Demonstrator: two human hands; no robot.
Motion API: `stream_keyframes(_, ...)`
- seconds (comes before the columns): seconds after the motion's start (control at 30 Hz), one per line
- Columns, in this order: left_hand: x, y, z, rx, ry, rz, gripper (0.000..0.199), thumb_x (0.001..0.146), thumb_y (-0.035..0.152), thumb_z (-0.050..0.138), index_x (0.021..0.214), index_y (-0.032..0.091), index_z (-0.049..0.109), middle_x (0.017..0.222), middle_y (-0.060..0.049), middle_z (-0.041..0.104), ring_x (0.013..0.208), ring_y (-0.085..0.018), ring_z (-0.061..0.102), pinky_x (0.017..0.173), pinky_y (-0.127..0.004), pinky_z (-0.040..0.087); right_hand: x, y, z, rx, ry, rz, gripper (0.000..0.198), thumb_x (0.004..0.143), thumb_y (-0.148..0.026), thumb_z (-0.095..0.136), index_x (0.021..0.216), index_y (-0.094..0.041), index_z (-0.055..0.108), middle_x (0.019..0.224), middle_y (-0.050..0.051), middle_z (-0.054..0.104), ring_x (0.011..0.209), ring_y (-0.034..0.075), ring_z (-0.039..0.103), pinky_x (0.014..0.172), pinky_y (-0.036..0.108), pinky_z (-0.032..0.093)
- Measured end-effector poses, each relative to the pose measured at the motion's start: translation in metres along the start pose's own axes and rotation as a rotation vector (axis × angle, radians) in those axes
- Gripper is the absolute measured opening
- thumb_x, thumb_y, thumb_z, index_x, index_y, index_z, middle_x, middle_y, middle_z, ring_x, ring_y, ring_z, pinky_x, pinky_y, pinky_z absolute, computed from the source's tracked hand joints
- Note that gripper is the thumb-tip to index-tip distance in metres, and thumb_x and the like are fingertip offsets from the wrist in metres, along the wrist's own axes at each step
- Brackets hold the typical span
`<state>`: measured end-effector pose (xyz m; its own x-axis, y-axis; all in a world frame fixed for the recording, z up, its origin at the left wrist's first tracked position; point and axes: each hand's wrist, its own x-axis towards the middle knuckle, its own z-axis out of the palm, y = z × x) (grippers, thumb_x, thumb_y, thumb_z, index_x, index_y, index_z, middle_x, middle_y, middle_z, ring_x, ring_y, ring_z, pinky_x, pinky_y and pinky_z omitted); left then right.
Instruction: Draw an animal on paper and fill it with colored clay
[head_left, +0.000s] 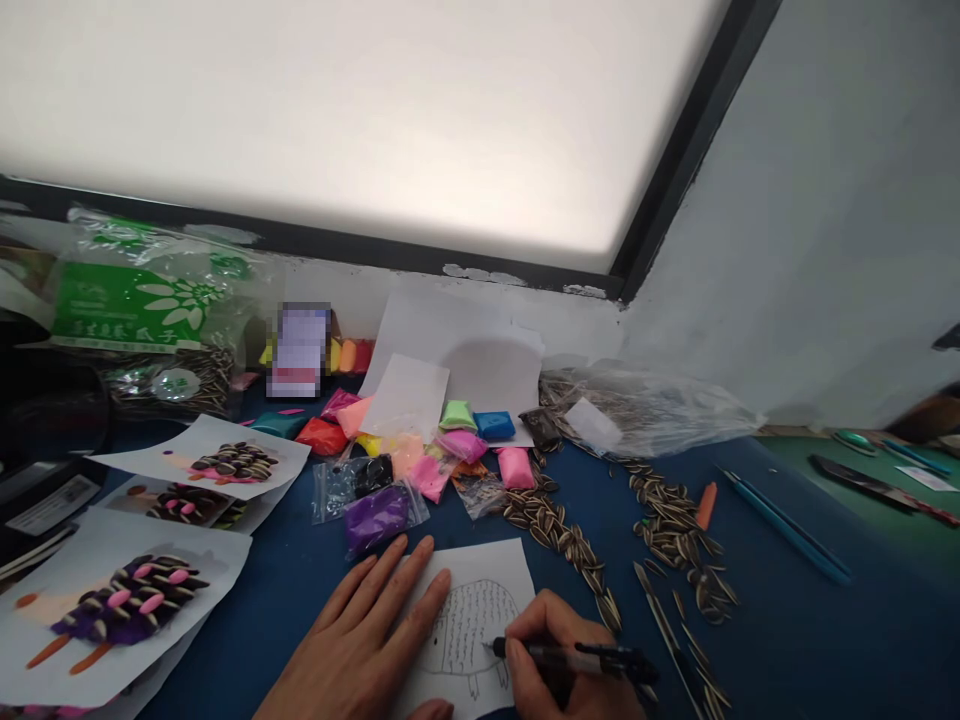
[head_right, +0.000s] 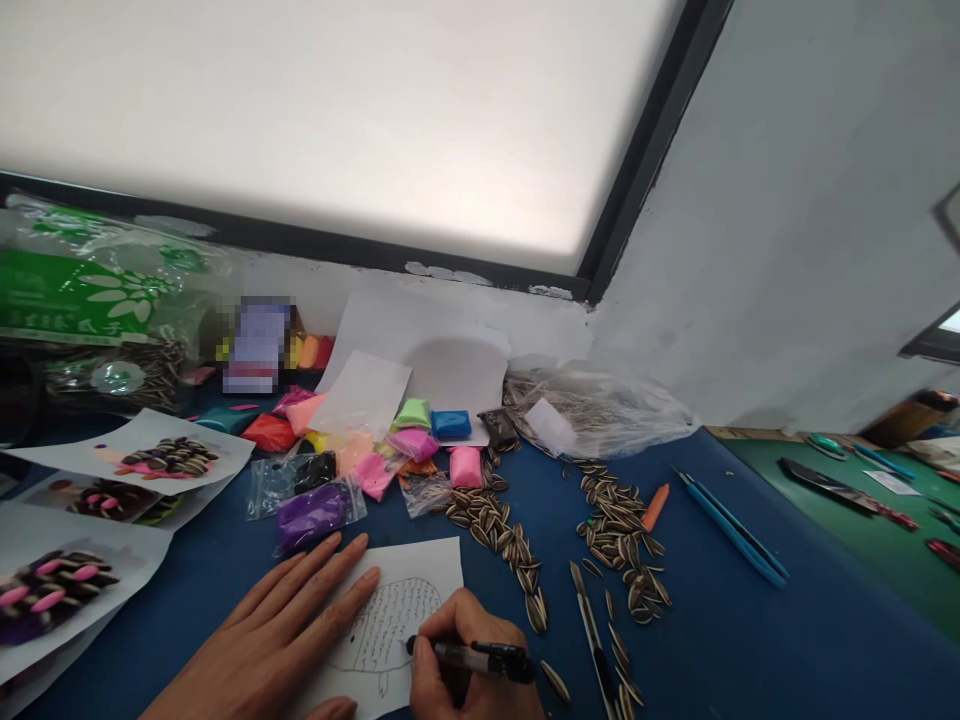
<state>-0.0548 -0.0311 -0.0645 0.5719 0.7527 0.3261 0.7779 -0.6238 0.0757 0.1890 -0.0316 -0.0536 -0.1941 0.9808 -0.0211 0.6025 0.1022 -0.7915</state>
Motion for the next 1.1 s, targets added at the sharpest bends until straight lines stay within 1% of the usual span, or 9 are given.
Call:
stream_keyframes(0.13, -0.0019, 0.0004, -0.0009, 0.002, -0.001, 0.009, 0.073, 0.101, 0.058, 0.053, 0.162, 0.027, 0.027, 0.161, -0.009, 0.036, 0.143, -0.038, 0.044, 0.109, -0.048, 0.047, 0.0003, 0.0016, 0.0009, 0.038, -0.039, 0.015, 0.018, 0.091, -0.033, 0.051, 0.077, -0.021, 0.057, 0.061, -0.001, 0.056, 0.05, 0.012, 0.043, 0.047, 0.022, 0.032)
stream_keyframes(0.3, -0.0021, 0.0001, -0.0008, 0.032, -0.007, 0.019, 0.07, 0.102, 0.06, 0.052, 0.16, 0.025, 0.035, 0.161, -0.01, 0.037, 0.143, -0.037, 0.044, 0.11, -0.047, 0.047, 0.0004, 0.0008, 0.0007, 0.01, -0.027, 0.005, 0.019, 0.089, -0.036, 0.051, 0.076, -0.022, 0.054, 0.062, 0.0, 0.056, 0.053, 0.013, 0.044, 0.049, 0.023, 0.032)
stream_keyframes(0.43, -0.0011, 0.0001, -0.0011, 0.043, -0.021, 0.024, 0.068, 0.102, 0.06, 0.05, 0.158, 0.023, 0.039, 0.16, -0.011, 0.037, 0.143, -0.037, 0.044, 0.109, -0.048, 0.048, 0.0005, 0.0004, 0.0005, 0.048, -0.013, 0.006, 0.019, 0.088, -0.037, 0.055, 0.076, -0.022, 0.055, 0.061, 0.0, 0.058, 0.053, 0.013, 0.047, 0.05, 0.023, 0.034)
stream_keyframes(0.57, -0.0005, 0.0002, -0.0017, 0.035, -0.028, 0.014, 0.069, 0.102, 0.06, 0.05, 0.159, 0.023, 0.036, 0.161, -0.011, 0.036, 0.143, -0.038, 0.043, 0.109, -0.049, 0.048, -0.0002, 0.0029, 0.0001, 0.093, -0.021, 0.003, 0.021, 0.089, -0.037, 0.057, 0.074, -0.022, 0.056, 0.06, 0.0, 0.058, 0.05, 0.013, 0.047, 0.047, 0.022, 0.035)
stream_keyframes(0.67, -0.0012, -0.0004, -0.001, 0.024, -0.021, 0.004, 0.071, 0.102, 0.06, 0.051, 0.161, 0.025, 0.032, 0.161, -0.009, 0.036, 0.143, -0.037, 0.043, 0.109, -0.048, 0.048, -0.0014, 0.0055, -0.0007, 0.085, 0.007, 0.008, 0.019, 0.089, -0.036, 0.06, 0.076, -0.022, 0.059, 0.061, 0.0, 0.059, 0.05, 0.012, 0.048, 0.047, 0.021, 0.036)
stream_keyframes(0.8, -0.0032, -0.001, -0.001, 0.002, -0.01, -0.004, 0.072, 0.101, 0.06, 0.052, 0.162, 0.029, 0.028, 0.161, -0.008, 0.037, 0.143, -0.036, 0.043, 0.11, -0.047, 0.047, -0.002, 0.0067, -0.0007, 0.078, -0.01, -0.017, 0.019, 0.089, -0.036, 0.056, 0.076, -0.022, 0.058, 0.06, 0.0, 0.058, 0.05, 0.013, 0.046, 0.048, 0.022, 0.035)
stream_keyframes(1.03, -0.0014, 0.0006, -0.0015, 0.015, -0.018, 0.008, 0.069, 0.102, 0.059, 0.051, 0.159, 0.025, 0.036, 0.161, -0.01, 0.036, 0.144, -0.037, 0.042, 0.11, -0.048, 0.047, -0.0007, 0.0029, -0.0001, 0.068, -0.041, 0.009, 0.019, 0.088, -0.036, 0.055, 0.075, -0.022, 0.055, 0.061, 0.0, 0.057, 0.054, 0.014, 0.051, 0.05, 0.022, 0.037)
stream_keyframes(1.1, -0.0012, 0.0008, -0.001, 0.004, -0.012, -0.001, 0.069, 0.101, 0.059, 0.052, 0.16, 0.026, 0.035, 0.161, -0.009, 0.036, 0.143, -0.037, 0.043, 0.11, -0.049, 0.047, -0.0003, 0.002, -0.0004, 0.077, -0.035, 0.008, 0.02, 0.088, -0.036, 0.055, 0.074, -0.022, 0.055, 0.06, 0.0, 0.057, 0.053, 0.014, 0.05, 0.049, 0.022, 0.036)
